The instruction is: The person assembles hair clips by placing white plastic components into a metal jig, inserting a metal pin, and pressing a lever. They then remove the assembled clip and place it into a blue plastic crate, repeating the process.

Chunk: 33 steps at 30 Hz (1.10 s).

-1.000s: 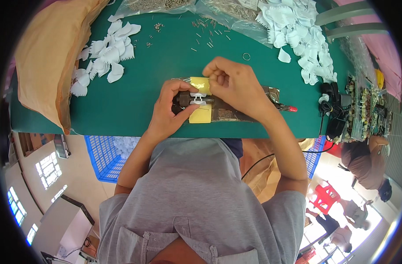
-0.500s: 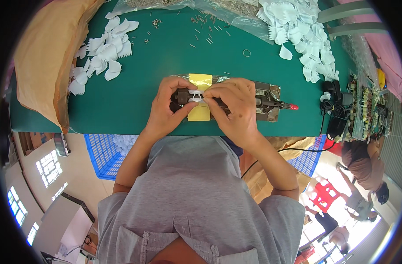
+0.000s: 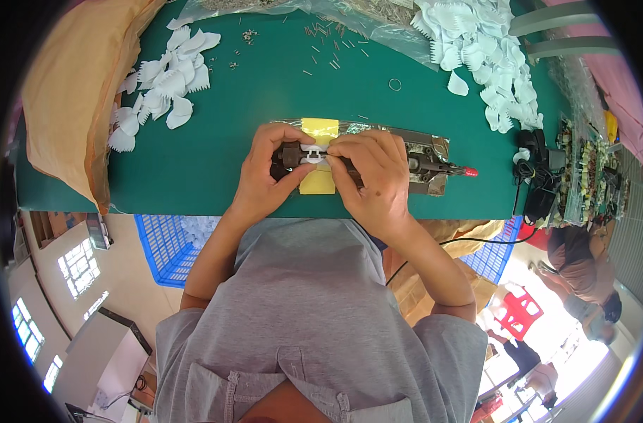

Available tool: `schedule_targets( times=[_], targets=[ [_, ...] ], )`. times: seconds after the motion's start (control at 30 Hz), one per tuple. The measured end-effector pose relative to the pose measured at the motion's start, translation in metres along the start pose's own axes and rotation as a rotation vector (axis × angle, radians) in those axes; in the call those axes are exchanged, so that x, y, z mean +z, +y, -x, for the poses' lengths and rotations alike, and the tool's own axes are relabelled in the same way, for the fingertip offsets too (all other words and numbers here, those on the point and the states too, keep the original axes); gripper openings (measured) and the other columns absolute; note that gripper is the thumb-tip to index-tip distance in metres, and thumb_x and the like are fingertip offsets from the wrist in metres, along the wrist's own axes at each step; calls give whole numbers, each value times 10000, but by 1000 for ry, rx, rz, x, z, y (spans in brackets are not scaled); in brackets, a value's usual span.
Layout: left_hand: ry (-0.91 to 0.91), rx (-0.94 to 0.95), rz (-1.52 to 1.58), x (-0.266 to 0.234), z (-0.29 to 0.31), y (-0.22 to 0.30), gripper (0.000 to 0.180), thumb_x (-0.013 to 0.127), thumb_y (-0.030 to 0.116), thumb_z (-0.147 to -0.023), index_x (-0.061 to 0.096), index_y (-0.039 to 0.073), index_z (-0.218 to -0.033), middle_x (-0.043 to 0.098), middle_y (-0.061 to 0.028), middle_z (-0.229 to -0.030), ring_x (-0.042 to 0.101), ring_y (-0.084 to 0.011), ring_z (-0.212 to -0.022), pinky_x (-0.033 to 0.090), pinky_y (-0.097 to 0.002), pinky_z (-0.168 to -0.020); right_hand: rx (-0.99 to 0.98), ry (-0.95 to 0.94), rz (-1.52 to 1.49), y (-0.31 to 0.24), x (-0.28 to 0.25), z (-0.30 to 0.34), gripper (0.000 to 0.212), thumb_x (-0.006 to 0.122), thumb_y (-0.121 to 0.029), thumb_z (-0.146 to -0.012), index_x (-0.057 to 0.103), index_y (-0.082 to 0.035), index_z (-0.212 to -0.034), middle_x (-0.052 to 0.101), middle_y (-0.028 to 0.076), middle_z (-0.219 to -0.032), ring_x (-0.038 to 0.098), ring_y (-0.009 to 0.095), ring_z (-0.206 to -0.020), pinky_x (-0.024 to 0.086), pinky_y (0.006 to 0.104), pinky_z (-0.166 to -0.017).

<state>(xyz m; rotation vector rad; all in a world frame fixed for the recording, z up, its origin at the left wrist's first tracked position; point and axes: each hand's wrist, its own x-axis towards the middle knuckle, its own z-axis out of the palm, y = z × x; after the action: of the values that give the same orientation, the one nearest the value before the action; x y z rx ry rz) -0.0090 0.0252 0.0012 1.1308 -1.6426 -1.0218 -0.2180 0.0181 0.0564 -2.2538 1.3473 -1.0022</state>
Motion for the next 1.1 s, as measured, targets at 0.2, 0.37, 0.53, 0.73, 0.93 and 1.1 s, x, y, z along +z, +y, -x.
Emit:
schedule_targets(
  times=[0.2, 0.37, 0.53, 0.73, 0.93, 1.1],
  targets=[
    [-4, 31, -36, -2, 0, 3, 463, 813, -20, -848, 590, 64, -1245, 611, -83, -1210, 647, -205, -1086, 537, -325, -929, 82, 105, 150, 2, -38, -9, 187, 785, -3, -827, 743, -50, -1003, 761, 75, -1011, 681, 278, -942, 489, 390, -866],
    [-6, 7, -5, 0, 0, 2, 465, 816, -8, -849, 581, 64, -1244, 624, -78, -1201, 640, -222, -1078, 533, -331, -922, 95, -10, 41, 17, -31, -37, 112, 748, -9, -876, 746, -45, -983, 756, 81, -972, 677, 281, -908, 508, 395, -829],
    [2, 18, -18, -1, -1, 1, 479, 819, -7, -839, 579, 65, -1247, 643, -83, -1199, 638, -238, -1097, 535, -344, -928, 239, -214, -186, 8, -29, -35, 95, 752, -29, -888, 749, -24, -982, 760, 98, -979, 681, 291, -904, 535, 397, -824],
    [2, 36, -37, -2, -3, 3, 462, 824, -1, -832, 591, 62, -1226, 643, -88, -1197, 629, -253, -1107, 530, -353, -935, 172, -241, -196, 6, -29, -33, 94, 744, -28, -897, 748, -10, -989, 761, 110, -987, 692, 272, -929, 544, 367, -822],
    [0, 8, 0, 0, 0, 4, 457, 824, 2, -829, 592, 56, -1219, 640, -93, -1193, 620, -269, -1117, 521, -363, -949, 146, -298, -78, 35, -29, -70, 104, 717, -57, -912, 766, -51, -1003, 755, 85, -957, 694, 263, -887, 554, 361, -791],
    [-5, -7, -3, -2, 0, 2, 466, 822, 4, -826, 586, 57, -1224, 649, -91, -1186, 617, -273, -1131, 518, -370, -963, 282, -617, -207, 44, -24, -63, 126, 717, -126, -926, 796, -65, -1004, 753, 74, -940, 698, 215, -833, 557, 335, -750]
  ],
)
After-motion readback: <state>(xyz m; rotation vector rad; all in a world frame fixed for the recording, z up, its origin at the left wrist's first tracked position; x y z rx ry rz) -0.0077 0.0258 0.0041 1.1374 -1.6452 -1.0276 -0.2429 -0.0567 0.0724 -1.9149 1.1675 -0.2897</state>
